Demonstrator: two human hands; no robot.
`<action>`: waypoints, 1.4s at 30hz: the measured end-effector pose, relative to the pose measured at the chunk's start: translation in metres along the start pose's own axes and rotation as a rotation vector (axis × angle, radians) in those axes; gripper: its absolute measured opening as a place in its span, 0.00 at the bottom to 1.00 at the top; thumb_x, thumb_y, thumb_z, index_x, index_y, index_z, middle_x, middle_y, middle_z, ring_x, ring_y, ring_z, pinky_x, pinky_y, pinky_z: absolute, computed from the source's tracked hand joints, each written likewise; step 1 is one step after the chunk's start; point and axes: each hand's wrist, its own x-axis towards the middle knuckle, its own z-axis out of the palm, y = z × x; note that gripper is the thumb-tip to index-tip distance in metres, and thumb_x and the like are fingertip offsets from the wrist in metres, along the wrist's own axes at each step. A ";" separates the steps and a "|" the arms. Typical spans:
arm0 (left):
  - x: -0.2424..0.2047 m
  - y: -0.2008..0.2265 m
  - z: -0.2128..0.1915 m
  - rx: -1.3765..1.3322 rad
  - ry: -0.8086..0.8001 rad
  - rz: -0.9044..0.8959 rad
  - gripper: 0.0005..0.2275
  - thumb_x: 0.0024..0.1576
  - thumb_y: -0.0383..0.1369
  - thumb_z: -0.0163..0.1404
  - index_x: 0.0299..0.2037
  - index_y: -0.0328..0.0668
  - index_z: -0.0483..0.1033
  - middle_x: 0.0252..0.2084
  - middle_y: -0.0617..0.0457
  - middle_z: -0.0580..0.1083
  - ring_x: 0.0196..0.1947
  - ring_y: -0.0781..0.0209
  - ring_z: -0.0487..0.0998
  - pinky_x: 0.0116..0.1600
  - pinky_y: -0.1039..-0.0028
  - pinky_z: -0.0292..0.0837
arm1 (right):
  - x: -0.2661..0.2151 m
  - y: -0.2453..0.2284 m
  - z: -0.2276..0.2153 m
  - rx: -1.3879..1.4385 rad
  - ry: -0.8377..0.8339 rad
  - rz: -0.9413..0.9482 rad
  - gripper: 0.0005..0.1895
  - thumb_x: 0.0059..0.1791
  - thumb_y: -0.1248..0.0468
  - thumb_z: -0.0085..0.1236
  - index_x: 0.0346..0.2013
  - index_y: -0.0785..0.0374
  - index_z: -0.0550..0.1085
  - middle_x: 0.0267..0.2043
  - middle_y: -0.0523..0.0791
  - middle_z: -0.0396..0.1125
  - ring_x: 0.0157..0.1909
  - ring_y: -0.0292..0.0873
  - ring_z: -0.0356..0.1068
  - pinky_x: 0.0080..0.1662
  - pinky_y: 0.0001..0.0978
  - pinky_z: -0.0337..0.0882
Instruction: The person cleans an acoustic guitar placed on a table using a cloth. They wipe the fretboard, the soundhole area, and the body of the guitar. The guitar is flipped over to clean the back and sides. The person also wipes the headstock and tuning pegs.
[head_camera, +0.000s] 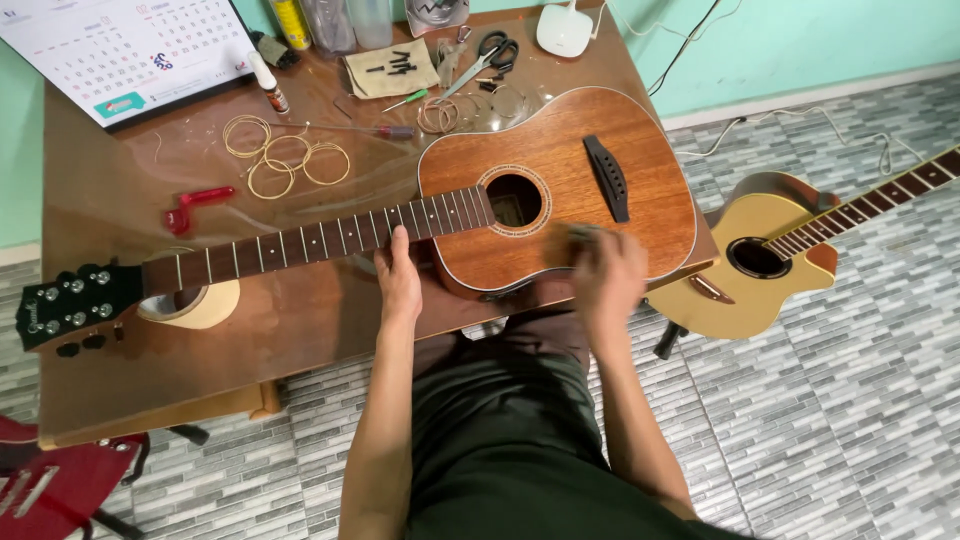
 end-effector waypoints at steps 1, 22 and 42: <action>-0.004 0.005 0.003 -0.008 0.002 0.002 0.49 0.56 0.63 0.51 0.73 0.24 0.47 0.74 0.27 0.51 0.76 0.37 0.50 0.78 0.53 0.45 | -0.002 -0.018 -0.012 0.001 0.004 -0.008 0.16 0.38 0.68 0.67 0.38 0.49 0.79 0.39 0.39 0.68 0.41 0.45 0.70 0.46 0.35 0.70; -0.004 -0.015 -0.086 -0.213 0.063 0.405 0.29 0.57 0.41 0.62 0.62 0.30 0.66 0.55 0.34 0.75 0.59 0.45 0.76 0.61 0.60 0.71 | 0.064 -0.046 0.001 0.207 -0.757 -0.675 0.62 0.32 0.26 0.62 0.68 0.65 0.64 0.59 0.54 0.68 0.65 0.55 0.66 0.66 0.56 0.64; 0.057 0.019 -0.213 0.444 0.901 0.387 0.56 0.38 0.50 0.74 0.70 0.27 0.51 0.72 0.30 0.56 0.73 0.35 0.54 0.73 0.47 0.51 | 0.144 -0.070 -0.062 0.258 -1.081 -0.520 0.73 0.15 0.41 0.83 0.69 0.64 0.64 0.64 0.52 0.68 0.68 0.52 0.63 0.70 0.44 0.53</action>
